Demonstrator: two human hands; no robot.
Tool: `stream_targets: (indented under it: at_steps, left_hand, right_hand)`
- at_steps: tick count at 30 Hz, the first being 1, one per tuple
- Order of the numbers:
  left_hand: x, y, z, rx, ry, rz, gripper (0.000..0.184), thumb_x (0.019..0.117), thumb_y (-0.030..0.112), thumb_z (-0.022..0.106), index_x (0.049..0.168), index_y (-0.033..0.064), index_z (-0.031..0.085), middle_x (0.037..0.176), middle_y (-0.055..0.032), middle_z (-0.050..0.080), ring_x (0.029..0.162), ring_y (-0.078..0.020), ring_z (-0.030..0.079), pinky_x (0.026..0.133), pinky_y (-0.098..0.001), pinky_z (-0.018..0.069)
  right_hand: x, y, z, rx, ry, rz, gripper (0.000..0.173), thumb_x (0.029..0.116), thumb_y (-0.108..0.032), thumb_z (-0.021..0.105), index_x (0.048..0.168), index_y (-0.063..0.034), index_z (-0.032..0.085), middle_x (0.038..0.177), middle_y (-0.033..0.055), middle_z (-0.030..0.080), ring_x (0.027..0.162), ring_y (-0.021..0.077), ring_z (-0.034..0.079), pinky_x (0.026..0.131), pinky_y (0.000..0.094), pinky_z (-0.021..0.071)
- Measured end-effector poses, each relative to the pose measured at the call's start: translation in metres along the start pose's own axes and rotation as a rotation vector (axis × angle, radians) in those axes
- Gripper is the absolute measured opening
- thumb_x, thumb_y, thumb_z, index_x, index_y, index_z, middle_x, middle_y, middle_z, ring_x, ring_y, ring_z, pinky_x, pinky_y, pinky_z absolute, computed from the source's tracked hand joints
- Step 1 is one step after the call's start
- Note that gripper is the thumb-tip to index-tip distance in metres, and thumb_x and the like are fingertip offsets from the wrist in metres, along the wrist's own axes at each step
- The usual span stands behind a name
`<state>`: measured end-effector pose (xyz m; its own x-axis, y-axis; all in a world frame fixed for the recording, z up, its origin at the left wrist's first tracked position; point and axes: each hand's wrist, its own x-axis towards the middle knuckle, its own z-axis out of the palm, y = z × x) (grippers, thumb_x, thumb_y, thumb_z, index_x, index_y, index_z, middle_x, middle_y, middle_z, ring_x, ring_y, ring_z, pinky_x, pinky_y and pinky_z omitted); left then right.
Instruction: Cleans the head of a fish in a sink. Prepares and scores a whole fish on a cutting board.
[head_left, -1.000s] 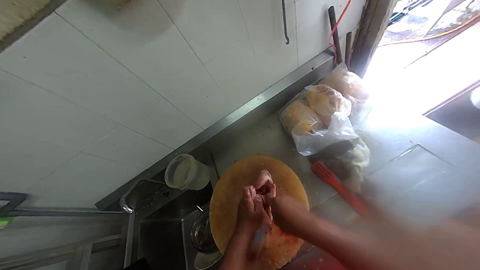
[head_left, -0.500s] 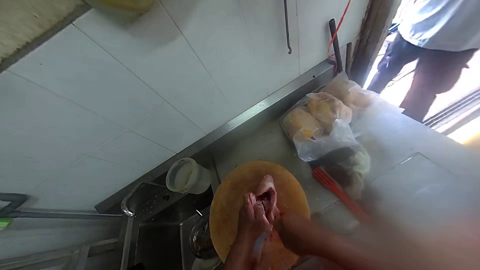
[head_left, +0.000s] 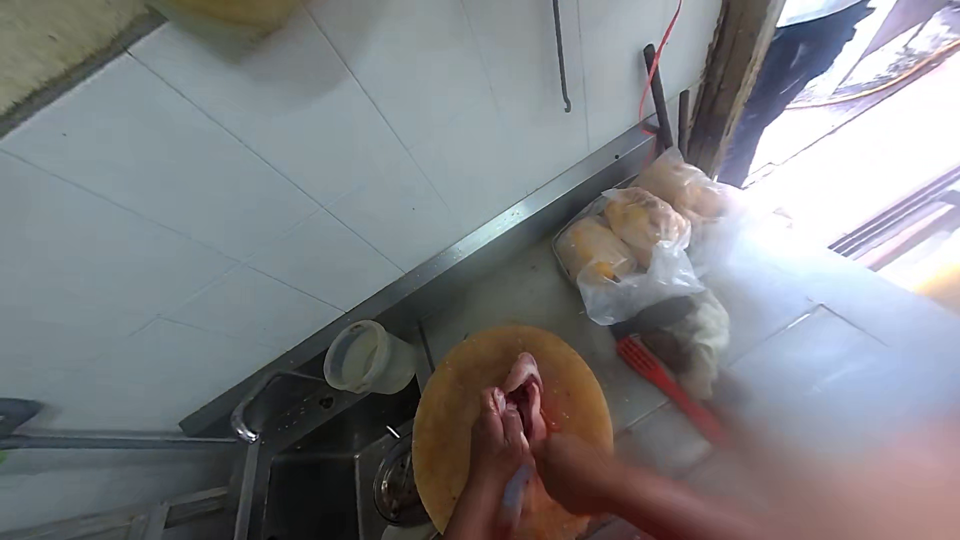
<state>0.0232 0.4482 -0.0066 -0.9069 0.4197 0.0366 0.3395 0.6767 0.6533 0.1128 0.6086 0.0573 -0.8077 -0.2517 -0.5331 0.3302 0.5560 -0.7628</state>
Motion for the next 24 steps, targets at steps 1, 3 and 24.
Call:
stream_targets:
  at_steps: [1,3,24]
  left_hand:
    - [0.001,-0.001,-0.001,-0.014,0.014,0.006,0.05,0.0974,0.025,0.043,0.135,-0.0067,0.051,0.11,-0.0167,0.07,0.104,-0.0224,0.069,0.092,-0.0442,0.0579]
    - [0.001,-0.004,-0.001,-0.021,0.016,0.01,0.049,0.0976,0.025,0.044,0.135,-0.0057,0.051,0.109,-0.016,0.07,0.102,-0.0212,0.069,0.09,-0.0432,0.0583]
    - [0.005,-0.006,0.002,-0.031,0.029,-0.031,0.05,0.0987,0.027,0.044,0.137,-0.0053,0.05,0.108,-0.0144,0.07,0.101,-0.0189,0.07,0.091,-0.041,0.0585]
  right_hand:
    - [-0.002,0.003,-0.003,-0.02,-0.054,-0.03,0.028,0.1047,-0.019,0.048,0.116,-0.0006,0.066,0.099,0.0224,0.067,0.088,0.0386,0.068,0.075,0.0612,0.0544]
    - [-0.002,0.006,-0.017,-0.015,0.01,-0.02,0.027,0.1045,-0.019,0.049,0.114,-0.0015,0.067,0.101,0.0217,0.068,0.092,0.0377,0.068,0.079,0.0608,0.0546]
    - [0.01,-0.015,-0.017,-0.171,0.12,0.125,0.042,0.0995,-0.011,0.052,0.141,-0.0057,0.048,0.111,0.025,0.068,0.104,0.0457,0.069,0.084,0.0659,0.0557]
